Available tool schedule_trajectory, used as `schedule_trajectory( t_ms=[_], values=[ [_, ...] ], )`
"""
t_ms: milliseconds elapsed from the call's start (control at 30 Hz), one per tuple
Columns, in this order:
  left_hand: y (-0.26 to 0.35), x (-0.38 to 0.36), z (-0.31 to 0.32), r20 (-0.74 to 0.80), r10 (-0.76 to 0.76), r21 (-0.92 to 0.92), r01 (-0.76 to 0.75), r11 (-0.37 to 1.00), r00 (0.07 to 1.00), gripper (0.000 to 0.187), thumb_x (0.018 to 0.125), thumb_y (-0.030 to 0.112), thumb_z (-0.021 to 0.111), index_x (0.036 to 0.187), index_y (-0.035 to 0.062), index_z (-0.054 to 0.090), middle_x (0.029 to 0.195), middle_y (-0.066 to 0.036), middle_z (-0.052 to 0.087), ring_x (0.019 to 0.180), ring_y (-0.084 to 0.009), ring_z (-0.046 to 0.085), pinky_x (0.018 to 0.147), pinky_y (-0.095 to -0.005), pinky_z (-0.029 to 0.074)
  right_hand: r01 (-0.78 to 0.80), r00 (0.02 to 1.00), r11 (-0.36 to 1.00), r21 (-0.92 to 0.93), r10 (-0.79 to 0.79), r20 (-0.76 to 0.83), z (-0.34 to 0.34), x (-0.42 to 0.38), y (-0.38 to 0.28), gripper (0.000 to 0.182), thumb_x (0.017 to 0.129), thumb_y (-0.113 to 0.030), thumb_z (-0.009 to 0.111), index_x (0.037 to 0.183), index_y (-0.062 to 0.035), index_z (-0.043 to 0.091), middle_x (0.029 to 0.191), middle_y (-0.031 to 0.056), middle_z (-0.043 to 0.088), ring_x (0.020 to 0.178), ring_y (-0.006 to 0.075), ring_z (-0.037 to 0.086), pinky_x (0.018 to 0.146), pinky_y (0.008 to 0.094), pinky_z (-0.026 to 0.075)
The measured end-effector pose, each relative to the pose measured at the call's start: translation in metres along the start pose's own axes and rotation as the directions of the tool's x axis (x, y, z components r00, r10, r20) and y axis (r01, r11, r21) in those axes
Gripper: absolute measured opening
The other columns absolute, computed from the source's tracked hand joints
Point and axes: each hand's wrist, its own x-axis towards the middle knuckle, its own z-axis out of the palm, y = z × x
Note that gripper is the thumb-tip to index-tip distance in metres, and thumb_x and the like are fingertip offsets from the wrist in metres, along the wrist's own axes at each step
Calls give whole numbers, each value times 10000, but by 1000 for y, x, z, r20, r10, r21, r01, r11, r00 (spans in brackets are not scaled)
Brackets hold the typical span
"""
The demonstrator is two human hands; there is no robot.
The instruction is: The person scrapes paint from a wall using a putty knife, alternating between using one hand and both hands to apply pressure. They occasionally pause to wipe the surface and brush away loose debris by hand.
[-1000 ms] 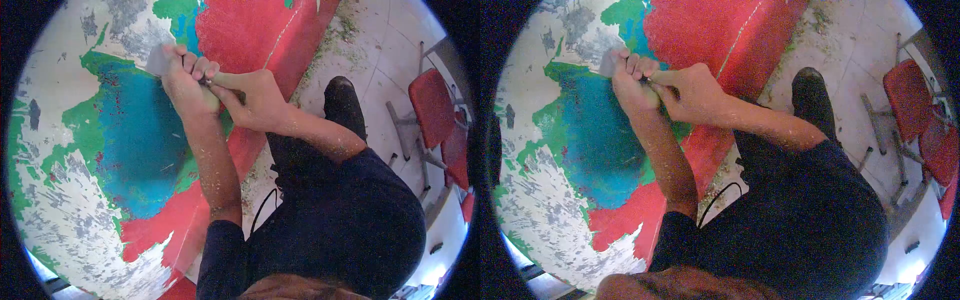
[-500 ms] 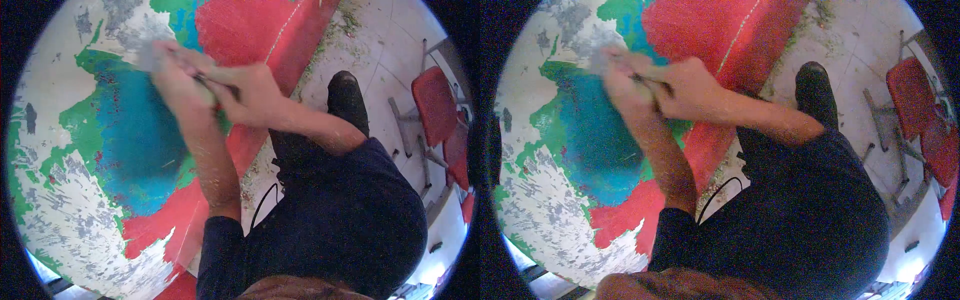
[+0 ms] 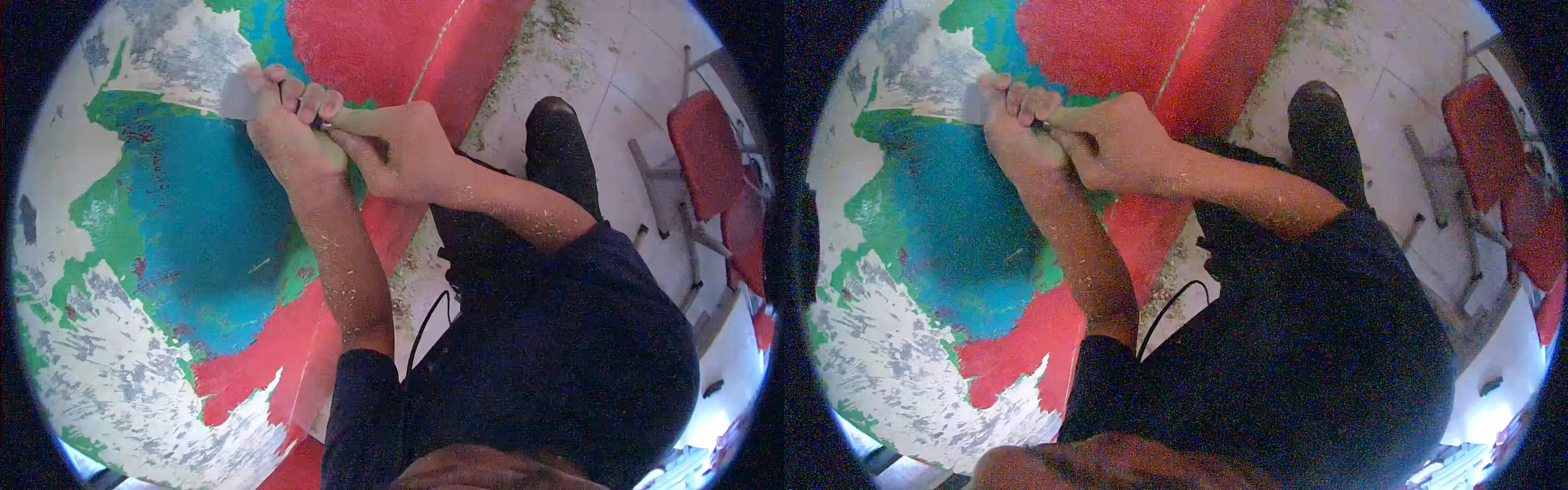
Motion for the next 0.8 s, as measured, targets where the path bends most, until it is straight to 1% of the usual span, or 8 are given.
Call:
schedule_trajectory(
  t_ms=[100,167,267,367,500,600,700,800],
  values=[
    [6,1,-2,-10,15,33,-15,999,1000,262,942,307,423,806,85,455,588,22,269,464,-93,278,431,-272,321,-15,998,1000,-2,15,65,-3,-4,-3,231,798,-103,602,1021,-55,640,666,210,570,534,226,623,499,305,469],
    [8,1,7,-41,63,111,-58,992,997,256,940,302,426,810,83,454,586,21,268,463,-93,280,430,-272,318,-13,1000,1000,11,13,-9,1,8,-5,225,796,-100,603,1012,-53,642,662,209,572,543,241,627,501,308,470],
    [14,13,-4,101,74,47,-79,996,992,267,941,316,426,817,81,453,577,20,261,461,-96,282,430,-277,318,-34,999,999,8,34,-31,3,1,-4,218,796,-99,605,1004,-48,644,650,205,572,541,243,627,504,310,472],
    [-4,-6,-7,-33,15,73,-12,997,999,271,942,323,426,817,84,454,577,23,264,464,-93,284,432,-279,317,-43,999,999,24,43,9,6,-6,-2,212,795,-96,606,997,-43,645,648,200,574,545,237,628,508,312,475],
    [-2,0,-8,5,-33,-64,33,997,999,262,944,323,424,815,98,456,585,29,271,463,-91,282,428,-278,314,-93,993,996,-17,94,76,-3,-4,-2,210,792,-82,600,994,-43,644,663,197,581,564,250,633,518,316,479],
    [-13,-4,-16,-28,-15,-5,15,1000,999,266,942,329,431,807,102,457,585,29,272,458,-90,285,424,-274,310,-20,992,998,-65,27,124,-3,-14,6,205,783,-70,604,982,-38,641,657,194,574,568,264,629,520,313,479],
    [-14,-6,-17,-42,-43,-1,43,999,998,269,938,333,447,797,104,458,587,30,278,454,-84,286,424,-264,307,-6,1000,1000,18,6,20,6,-19,14,196,783,-87,608,970,-34,638,658,193,566,567,274,623,520,311,477],
    [-14,-6,-20,-28,-52,-12,51,999,998,280,937,339,455,791,99,462,580,33,272,450,-81,281,420,-262,307,-125,989,992,25,122,79,4,-24,9,198,781,-88,611,971,-39,640,673,187,570,576,275,623,524,310,478]
  ],
)
